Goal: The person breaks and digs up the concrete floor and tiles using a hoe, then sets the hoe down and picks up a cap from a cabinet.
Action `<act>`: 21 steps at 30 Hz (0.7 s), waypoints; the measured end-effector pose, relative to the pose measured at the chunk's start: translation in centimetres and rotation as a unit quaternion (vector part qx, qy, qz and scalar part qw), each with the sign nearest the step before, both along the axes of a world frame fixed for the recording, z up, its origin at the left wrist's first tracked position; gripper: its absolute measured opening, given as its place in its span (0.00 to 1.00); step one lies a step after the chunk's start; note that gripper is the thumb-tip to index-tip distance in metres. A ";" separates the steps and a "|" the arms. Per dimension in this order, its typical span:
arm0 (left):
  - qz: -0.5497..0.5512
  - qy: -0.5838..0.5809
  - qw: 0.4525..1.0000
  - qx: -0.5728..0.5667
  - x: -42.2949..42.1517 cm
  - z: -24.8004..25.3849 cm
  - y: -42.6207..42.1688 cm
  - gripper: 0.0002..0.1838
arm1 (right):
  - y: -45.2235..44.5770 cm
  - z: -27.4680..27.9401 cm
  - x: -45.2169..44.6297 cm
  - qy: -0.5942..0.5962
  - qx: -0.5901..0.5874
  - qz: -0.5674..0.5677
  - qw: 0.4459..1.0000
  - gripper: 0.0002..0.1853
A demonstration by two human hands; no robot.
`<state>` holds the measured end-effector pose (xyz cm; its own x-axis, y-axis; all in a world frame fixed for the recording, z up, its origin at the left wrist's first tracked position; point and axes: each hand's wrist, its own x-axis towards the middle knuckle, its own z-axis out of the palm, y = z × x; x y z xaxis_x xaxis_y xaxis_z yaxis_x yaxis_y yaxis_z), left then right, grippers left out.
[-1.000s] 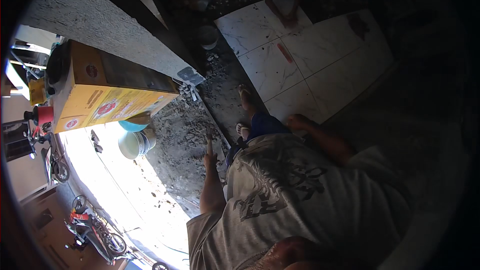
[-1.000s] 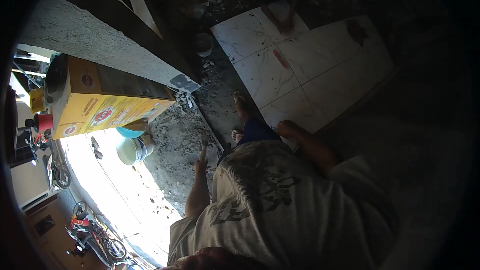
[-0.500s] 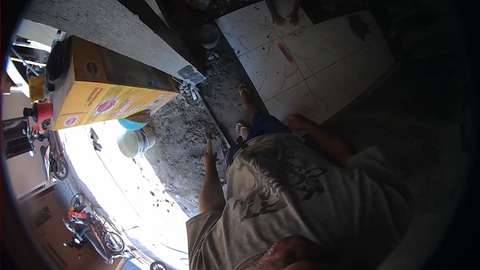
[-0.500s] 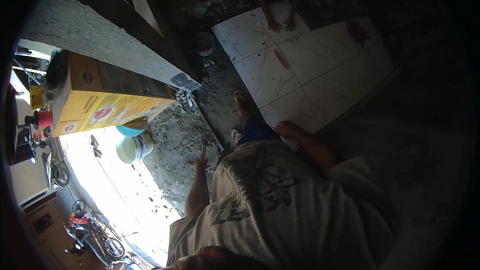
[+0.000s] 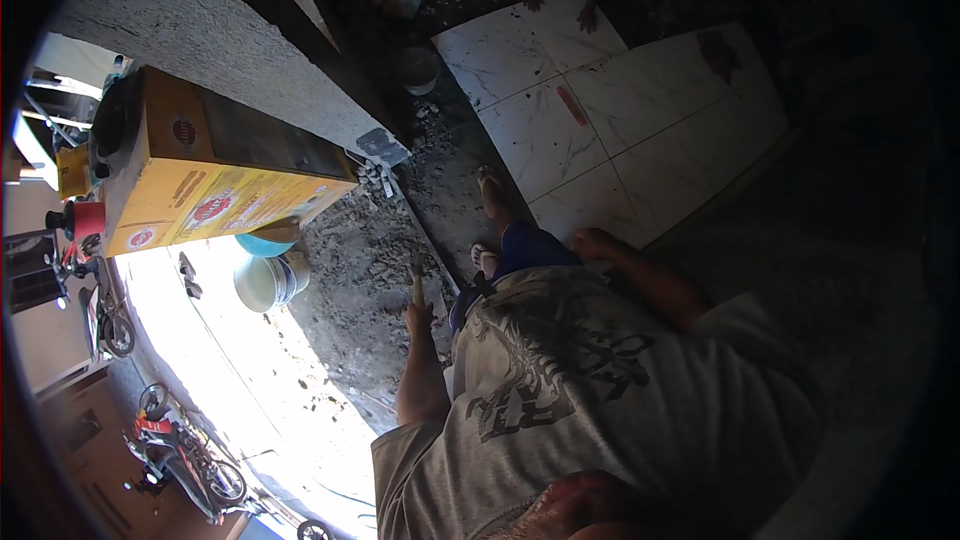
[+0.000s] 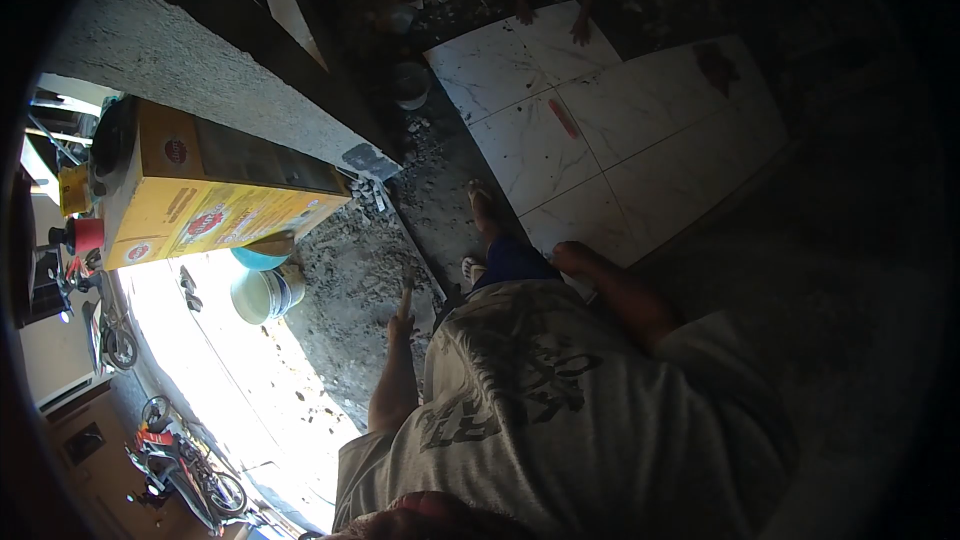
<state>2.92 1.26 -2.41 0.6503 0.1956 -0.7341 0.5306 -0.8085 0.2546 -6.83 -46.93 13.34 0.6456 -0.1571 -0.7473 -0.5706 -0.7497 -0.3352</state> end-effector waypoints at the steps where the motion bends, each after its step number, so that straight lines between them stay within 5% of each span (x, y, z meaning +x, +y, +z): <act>1: 0.008 0.011 1.000 -0.008 0.0 0.0 0.0 0.24 | 0.0 0.0 0.0 0.003 0.003 0.006 1.000 0.18; 16: 0.057 0.048 0.996 -0.052 0.4 2.2 -0.9 0.23 | -0.6 -1.7 -0.6 -0.017 0.017 -0.004 1.000 0.18; 21: 0.019 0.032 0.998 -0.043 0.2 -0.4 0.2 0.24 | -0.4 -1.5 -0.6 -0.026 0.009 0.006 1.000 0.17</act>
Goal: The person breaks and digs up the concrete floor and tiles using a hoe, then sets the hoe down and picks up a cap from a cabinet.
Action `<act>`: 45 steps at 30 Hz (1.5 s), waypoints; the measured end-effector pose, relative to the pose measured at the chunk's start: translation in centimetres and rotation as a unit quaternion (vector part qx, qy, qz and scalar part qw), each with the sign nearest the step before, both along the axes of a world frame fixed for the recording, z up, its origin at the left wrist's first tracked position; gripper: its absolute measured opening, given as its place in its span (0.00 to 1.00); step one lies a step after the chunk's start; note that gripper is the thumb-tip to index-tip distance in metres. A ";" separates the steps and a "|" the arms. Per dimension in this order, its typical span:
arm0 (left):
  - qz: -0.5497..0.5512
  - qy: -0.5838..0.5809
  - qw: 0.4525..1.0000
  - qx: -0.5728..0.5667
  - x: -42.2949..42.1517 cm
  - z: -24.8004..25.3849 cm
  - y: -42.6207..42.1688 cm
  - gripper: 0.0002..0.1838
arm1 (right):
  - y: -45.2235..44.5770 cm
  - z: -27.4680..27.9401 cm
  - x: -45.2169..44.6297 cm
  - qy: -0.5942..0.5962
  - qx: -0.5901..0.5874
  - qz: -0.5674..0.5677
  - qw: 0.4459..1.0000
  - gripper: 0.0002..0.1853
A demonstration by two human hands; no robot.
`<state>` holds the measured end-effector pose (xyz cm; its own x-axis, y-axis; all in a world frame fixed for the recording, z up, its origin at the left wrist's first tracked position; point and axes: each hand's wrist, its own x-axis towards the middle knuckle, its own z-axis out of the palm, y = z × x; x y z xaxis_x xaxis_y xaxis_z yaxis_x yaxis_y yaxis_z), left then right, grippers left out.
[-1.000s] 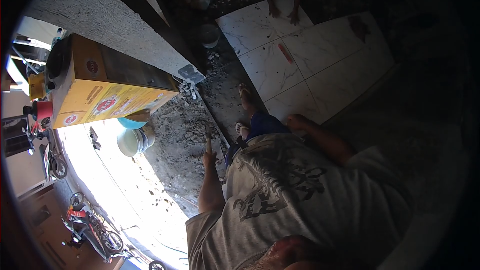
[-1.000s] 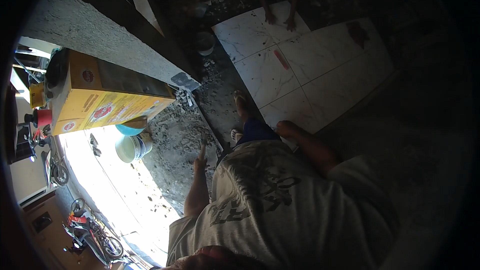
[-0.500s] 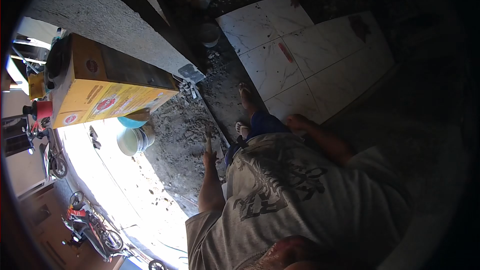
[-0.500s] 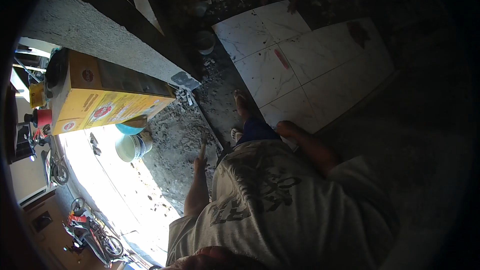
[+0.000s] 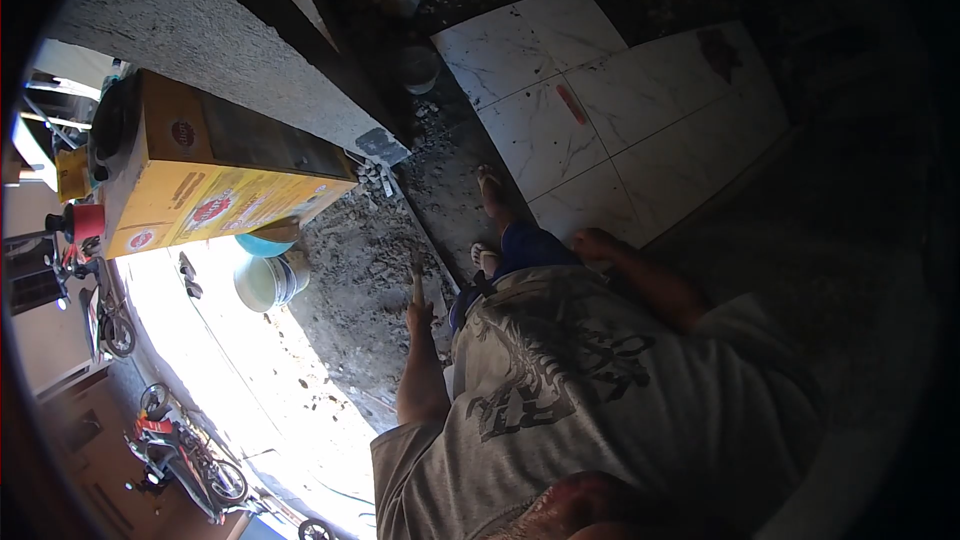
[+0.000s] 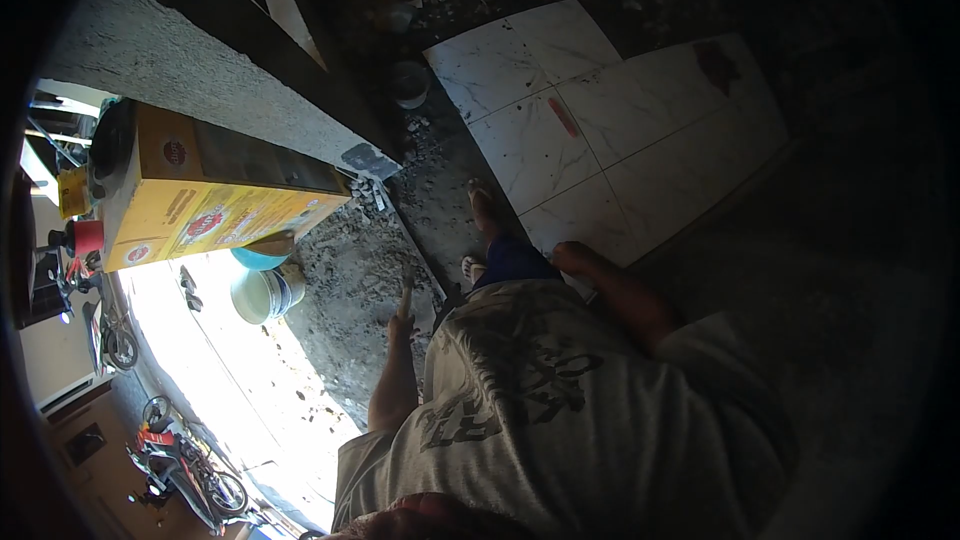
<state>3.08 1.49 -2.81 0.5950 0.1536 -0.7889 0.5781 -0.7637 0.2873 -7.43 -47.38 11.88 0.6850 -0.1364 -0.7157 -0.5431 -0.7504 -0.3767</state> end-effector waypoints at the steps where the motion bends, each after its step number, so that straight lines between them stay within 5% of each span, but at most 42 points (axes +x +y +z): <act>1: 0.004 0.004 1.000 -0.001 -0.1 -0.2 0.1 0.24 | 0.0 0.2 0.1 0.000 -0.001 0.006 1.000 0.18; 45: 0.005 -0.005 1.000 -0.011 0.3 2.0 -0.8 0.22 | 0.8 0.9 0.3 0.024 0.004 0.010 1.000 0.19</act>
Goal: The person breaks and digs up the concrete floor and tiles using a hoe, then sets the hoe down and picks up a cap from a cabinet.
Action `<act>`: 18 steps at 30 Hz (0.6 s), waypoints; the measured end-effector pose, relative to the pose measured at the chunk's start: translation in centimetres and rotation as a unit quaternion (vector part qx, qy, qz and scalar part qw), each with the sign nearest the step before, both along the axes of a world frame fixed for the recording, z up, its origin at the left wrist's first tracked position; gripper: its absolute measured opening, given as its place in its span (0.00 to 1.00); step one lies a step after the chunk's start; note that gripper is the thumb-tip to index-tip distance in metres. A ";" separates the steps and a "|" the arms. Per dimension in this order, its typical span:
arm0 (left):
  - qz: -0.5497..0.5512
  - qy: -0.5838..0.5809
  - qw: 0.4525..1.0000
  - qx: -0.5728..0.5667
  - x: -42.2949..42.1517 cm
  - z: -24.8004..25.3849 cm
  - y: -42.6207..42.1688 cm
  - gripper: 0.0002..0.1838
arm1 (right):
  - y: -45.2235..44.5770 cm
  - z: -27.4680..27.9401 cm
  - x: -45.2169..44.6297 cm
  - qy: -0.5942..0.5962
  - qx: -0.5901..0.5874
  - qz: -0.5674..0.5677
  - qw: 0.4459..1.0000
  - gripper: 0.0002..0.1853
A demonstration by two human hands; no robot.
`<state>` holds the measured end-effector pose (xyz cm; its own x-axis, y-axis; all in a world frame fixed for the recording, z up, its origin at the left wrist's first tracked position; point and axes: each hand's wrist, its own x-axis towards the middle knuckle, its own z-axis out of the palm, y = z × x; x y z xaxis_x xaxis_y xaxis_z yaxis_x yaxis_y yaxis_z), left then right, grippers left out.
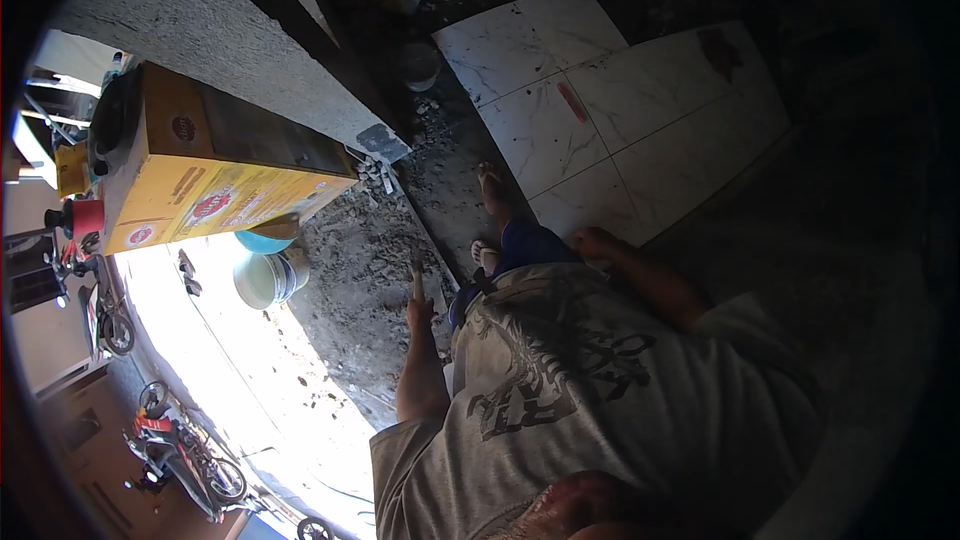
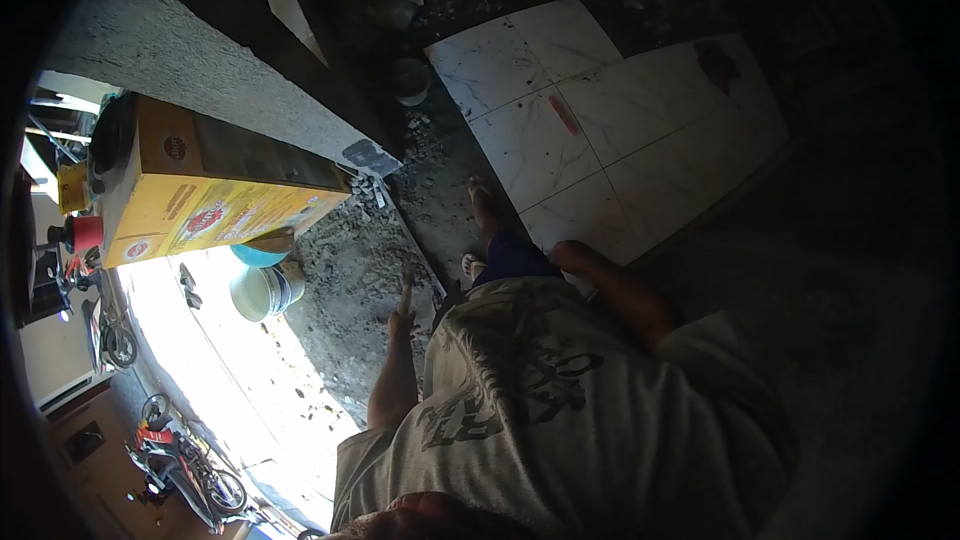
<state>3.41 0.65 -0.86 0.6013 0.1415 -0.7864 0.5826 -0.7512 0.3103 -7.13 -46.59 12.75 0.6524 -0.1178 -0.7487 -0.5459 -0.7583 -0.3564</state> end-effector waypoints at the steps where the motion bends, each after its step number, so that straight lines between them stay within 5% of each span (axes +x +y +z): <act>1: 0.004 -0.001 1.000 0.003 0.0 -0.1 0.0 0.22 | 0.0 0.2 0.1 0.008 -0.001 -0.002 1.000 0.19; 18: -0.001 0.009 1.000 0.026 -0.1 -1.4 0.5 0.23 | -0.3 -1.0 -0.3 0.004 -0.001 -0.006 1.000 0.18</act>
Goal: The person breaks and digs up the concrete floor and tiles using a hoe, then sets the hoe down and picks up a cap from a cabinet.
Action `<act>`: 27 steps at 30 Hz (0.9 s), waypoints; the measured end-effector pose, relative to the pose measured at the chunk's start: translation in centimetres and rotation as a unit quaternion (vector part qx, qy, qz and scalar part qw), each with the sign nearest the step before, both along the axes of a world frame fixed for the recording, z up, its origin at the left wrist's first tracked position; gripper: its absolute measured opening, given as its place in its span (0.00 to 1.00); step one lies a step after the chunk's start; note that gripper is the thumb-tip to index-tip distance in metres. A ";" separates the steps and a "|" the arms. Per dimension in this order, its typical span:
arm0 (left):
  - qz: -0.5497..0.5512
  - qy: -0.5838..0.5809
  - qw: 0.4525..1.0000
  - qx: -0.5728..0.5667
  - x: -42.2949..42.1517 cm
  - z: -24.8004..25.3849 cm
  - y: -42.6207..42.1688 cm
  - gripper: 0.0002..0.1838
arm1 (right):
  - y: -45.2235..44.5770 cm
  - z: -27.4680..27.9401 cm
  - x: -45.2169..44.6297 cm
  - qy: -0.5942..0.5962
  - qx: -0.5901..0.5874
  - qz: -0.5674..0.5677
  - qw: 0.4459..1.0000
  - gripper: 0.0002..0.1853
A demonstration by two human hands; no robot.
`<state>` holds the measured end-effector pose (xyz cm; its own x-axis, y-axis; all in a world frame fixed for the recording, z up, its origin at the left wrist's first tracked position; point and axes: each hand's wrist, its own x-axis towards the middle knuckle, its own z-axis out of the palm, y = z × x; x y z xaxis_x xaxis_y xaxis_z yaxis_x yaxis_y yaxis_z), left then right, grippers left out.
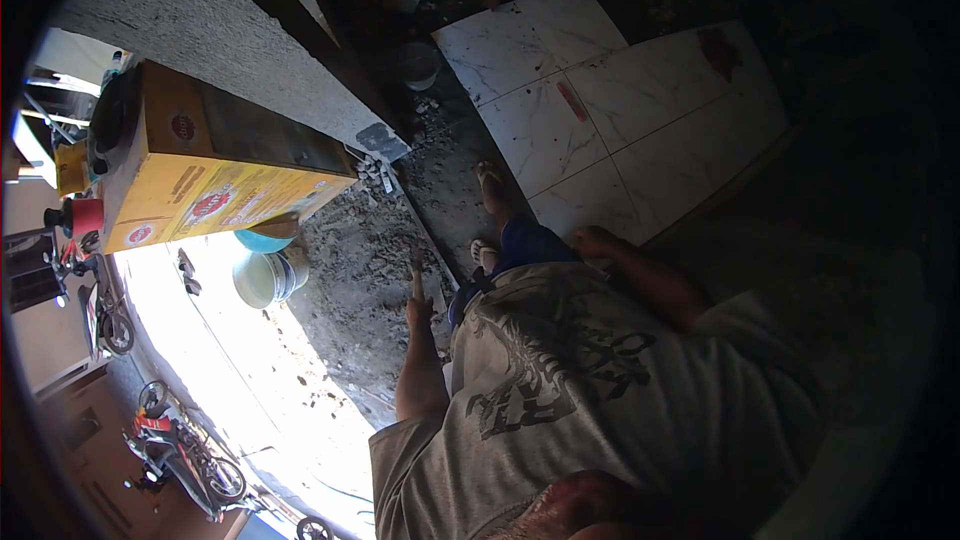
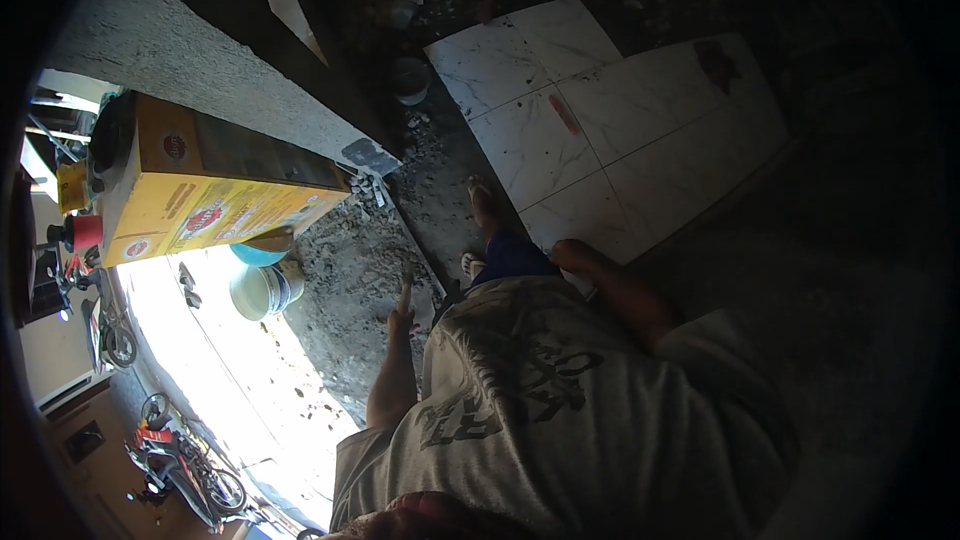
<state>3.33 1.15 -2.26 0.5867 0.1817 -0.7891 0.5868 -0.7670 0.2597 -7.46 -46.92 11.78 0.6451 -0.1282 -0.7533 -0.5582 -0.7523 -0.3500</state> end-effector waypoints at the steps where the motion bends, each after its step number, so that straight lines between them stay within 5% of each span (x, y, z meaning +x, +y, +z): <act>1: -0.002 0.000 1.000 0.001 0.0 -0.2 0.0 0.23 | -0.1 -0.3 -0.1 -0.005 0.001 0.008 1.000 0.18; 27: -0.020 0.008 1.000 0.000 0.5 1.8 -0.7 0.24 | -0.2 -0.7 -0.1 -0.002 0.013 -0.003 1.000 0.21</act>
<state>3.79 0.43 -0.49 0.5803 0.1592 -0.7987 0.5603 -0.7898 0.2496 -7.56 -47.16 11.07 0.6467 -0.1122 -0.7544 -0.5619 -0.7390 -0.3717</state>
